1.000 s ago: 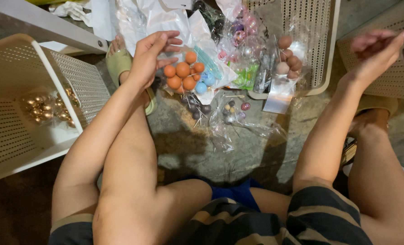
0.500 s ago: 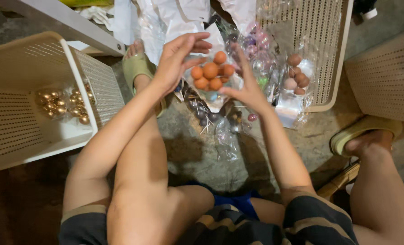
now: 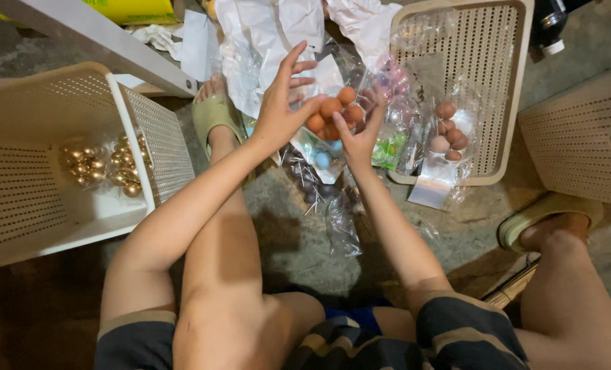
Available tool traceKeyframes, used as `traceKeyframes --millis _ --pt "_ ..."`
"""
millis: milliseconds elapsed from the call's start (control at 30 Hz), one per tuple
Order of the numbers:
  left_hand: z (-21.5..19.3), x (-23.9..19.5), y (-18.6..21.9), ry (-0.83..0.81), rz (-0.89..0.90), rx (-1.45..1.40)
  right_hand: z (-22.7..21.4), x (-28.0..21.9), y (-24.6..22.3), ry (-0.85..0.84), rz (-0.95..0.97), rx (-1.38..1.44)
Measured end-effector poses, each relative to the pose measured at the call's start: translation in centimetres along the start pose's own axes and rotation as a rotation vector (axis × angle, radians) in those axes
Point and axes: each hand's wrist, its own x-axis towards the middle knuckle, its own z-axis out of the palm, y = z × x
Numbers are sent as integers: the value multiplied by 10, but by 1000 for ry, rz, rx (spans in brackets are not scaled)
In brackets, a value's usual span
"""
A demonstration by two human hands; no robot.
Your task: The person puts small decorative balls and plush items into clear plastic bags by hand and staples some of the bags closed.
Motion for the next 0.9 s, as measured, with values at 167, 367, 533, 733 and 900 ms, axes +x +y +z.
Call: traceKeyframes --millis 167,367,533,733,900 --pt "16 -4 -4 -116 80 20 13 -5 -10 57 -71 -67" --pt "23 -4 7 -31 -43 41 26 -9 -24 74 -130 -179" --pt "17 1 -1 18 -17 -113 25 -7 -25 100 -100 -36" --pt "7 3 -8 25 -17 -167 8 -2 -21 43 -79 129" --pt "2 -1 -1 32 -13 -131 -11 21 -40 71 -126 76"
